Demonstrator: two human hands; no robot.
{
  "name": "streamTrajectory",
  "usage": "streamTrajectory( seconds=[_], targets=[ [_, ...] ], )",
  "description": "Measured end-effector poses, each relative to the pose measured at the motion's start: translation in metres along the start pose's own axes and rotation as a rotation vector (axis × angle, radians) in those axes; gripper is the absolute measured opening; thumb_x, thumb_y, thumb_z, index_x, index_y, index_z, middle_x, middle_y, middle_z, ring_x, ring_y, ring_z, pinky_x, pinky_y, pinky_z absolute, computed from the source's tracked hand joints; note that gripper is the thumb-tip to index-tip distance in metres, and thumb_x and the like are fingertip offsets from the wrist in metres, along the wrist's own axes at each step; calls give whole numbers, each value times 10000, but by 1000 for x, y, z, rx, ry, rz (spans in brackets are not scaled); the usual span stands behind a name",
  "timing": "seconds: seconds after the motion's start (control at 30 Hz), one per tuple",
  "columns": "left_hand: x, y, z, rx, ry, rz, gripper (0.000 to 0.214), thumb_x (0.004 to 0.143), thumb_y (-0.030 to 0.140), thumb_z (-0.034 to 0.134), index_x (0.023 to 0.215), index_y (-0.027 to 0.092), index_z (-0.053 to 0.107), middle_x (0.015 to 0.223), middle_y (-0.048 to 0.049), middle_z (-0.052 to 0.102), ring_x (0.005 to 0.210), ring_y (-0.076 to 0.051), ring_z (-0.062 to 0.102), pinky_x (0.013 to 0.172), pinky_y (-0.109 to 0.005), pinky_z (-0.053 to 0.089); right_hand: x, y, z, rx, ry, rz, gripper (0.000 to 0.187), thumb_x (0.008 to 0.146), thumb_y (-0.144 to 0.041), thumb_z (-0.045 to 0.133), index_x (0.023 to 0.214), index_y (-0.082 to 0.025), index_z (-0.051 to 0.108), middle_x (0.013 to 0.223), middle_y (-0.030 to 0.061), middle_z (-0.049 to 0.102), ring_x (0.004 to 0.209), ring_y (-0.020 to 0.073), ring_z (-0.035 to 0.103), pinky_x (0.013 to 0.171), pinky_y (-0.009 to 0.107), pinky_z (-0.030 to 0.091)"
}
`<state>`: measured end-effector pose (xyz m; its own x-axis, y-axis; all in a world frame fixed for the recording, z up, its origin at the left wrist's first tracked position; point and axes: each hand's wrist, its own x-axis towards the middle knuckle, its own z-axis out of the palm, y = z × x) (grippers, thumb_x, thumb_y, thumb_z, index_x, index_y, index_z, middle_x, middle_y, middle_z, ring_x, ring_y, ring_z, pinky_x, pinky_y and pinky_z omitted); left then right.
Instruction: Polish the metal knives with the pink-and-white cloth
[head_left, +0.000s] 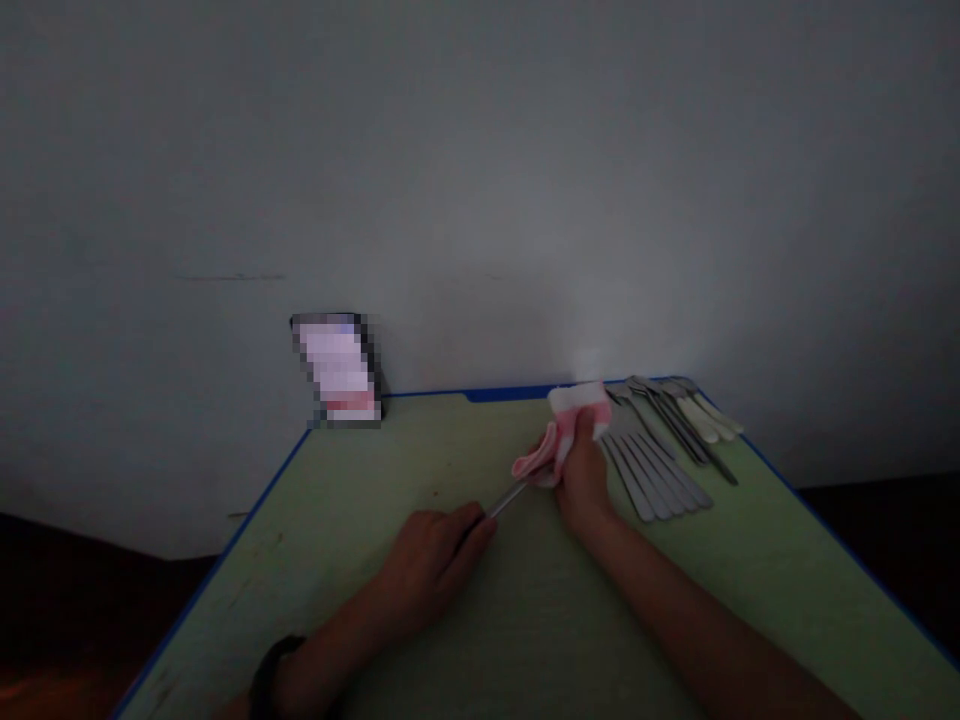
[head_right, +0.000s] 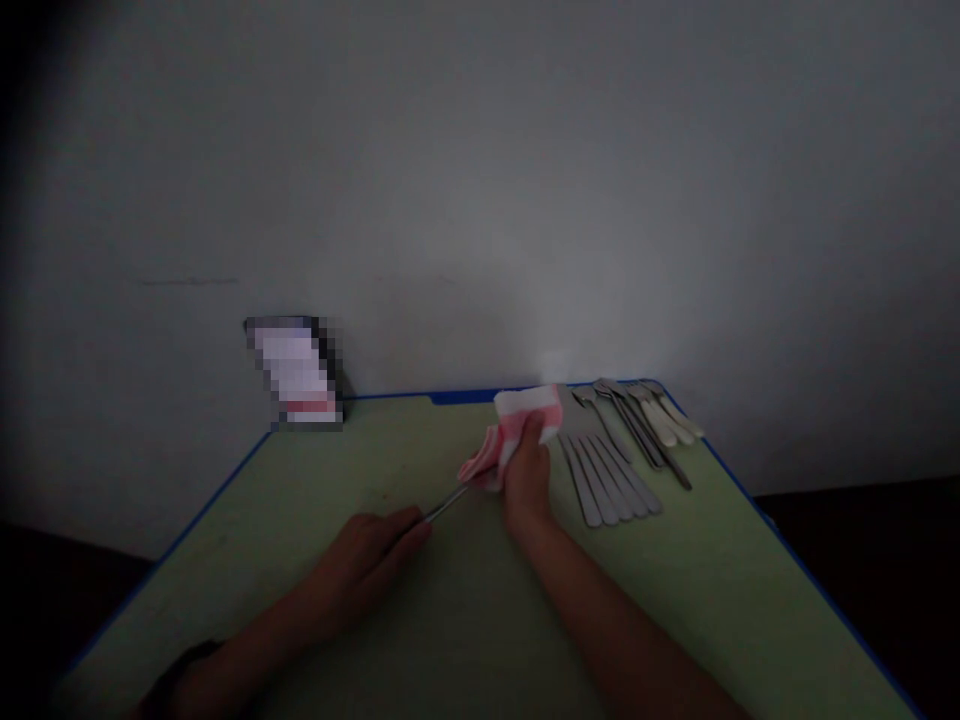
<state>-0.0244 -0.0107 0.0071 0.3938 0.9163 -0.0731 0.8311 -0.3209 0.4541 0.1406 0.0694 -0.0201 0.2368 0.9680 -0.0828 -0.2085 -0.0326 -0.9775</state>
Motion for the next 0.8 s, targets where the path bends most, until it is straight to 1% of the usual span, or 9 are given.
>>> streamTrajectory(
  seconds=[0.07, 0.13, 0.2, 0.27, 0.33, 0.43, 0.57, 0.67, 0.8],
  targets=[
    [0, -1, -1, -43, 3, 9, 381, 940, 390, 247, 807, 169, 528, 648, -5, 564, 602, -153, 547, 588, -257, 364, -17, 0, 6, -156, 9, 70, 638, 738, -729, 285, 541, -172, 527, 478, 39, 535, 458, 156, 508, 444, 270, 349],
    [0, -2, -2, -109, 15, 22, 376, 941, 382, 246, 859, 164, 541, 691, -10, 589, 629, -150, 552, 593, -247, 372, -33, 0, 12, -266, -23, 97, 602, 729, -713, 348, 555, -169, 539, 507, 33, 542, 488, 150, 504, 475, 267, 346],
    [0, -4, -3, -167, 28, 21, 380, 941, 386, 247, 890, 163, 550, 739, -16, 611, 660, -149, 558, 604, -239, 382, -43, 2, 17, -288, -75, 84, 574, 718, -702, 390, 597, -166, 555, 553, 27, 557, 526, 148, 509, 512, 264, 354],
    [1, -5, -3, -188, 30, 19, 376, 934, 403, 268, 899, 163, 555, 759, -16, 619, 662, -146, 557, 605, -235, 386, -45, 3, 19, -265, -125, 62, 572, 716, -702, 395, 645, -163, 572, 591, 25, 573, 557, 149, 518, 536, 262, 360],
    [2, -6, -3, -184, 21, 29, 354, 929, 410, 291, 937, 169, 551, 757, -9, 617, 642, -140, 553, 592, -231, 383, -39, 3, 17, -253, -142, 50, 584, 711, -711, 387, 661, -162, 579, 594, 22, 576, 559, 151, 517, 535, 261, 355],
    [3, -6, -2, -139, 24, 48, 340, 934, 396, 285, 939, 169, 537, 698, 5, 589, 606, -132, 541, 562, -225, 364, -22, 2, 8, -281, -127, 27, 596, 715, -721, 362, 591, -170, 554, 531, 15, 547, 511, 147, 485, 507, 267, 336],
    [2, -5, 2, -42, 38, 52, 360, 940, 397, 266, 818, 168, 515, 618, 15, 534, 562, -126, 518, 537, -223, 339, -1, 2, -3, -324, 31, -32, 598, 730, -718, 341, 548, -180, 528, 463, 2, 505, 457, 140, 446, 468, 270, 309],
    [1, -4, 2, -16, 35, 58, 357, 940, 397, 267, 799, 174, 508, 612, 20, 525, 553, -122, 514, 539, -224, 332, 14, 4, -10, -243, 118, -44, 606, 731, -725, 328, 547, -179, 517, 441, -2, 493, 425, 135, 443, 430, 262, 306],
    [2, -3, 0, -38, 16, 73, 376, 943, 394, 256, 765, 173, 503, 604, 23, 513, 549, -116, 505, 540, -219, 329, 32, 2, -18, -41, 142, 8, 617, 730, -729, 323, 651, -162, 554, 473, 5, 533, 425, 144, 492, 411, 257, 337]
  ],
)
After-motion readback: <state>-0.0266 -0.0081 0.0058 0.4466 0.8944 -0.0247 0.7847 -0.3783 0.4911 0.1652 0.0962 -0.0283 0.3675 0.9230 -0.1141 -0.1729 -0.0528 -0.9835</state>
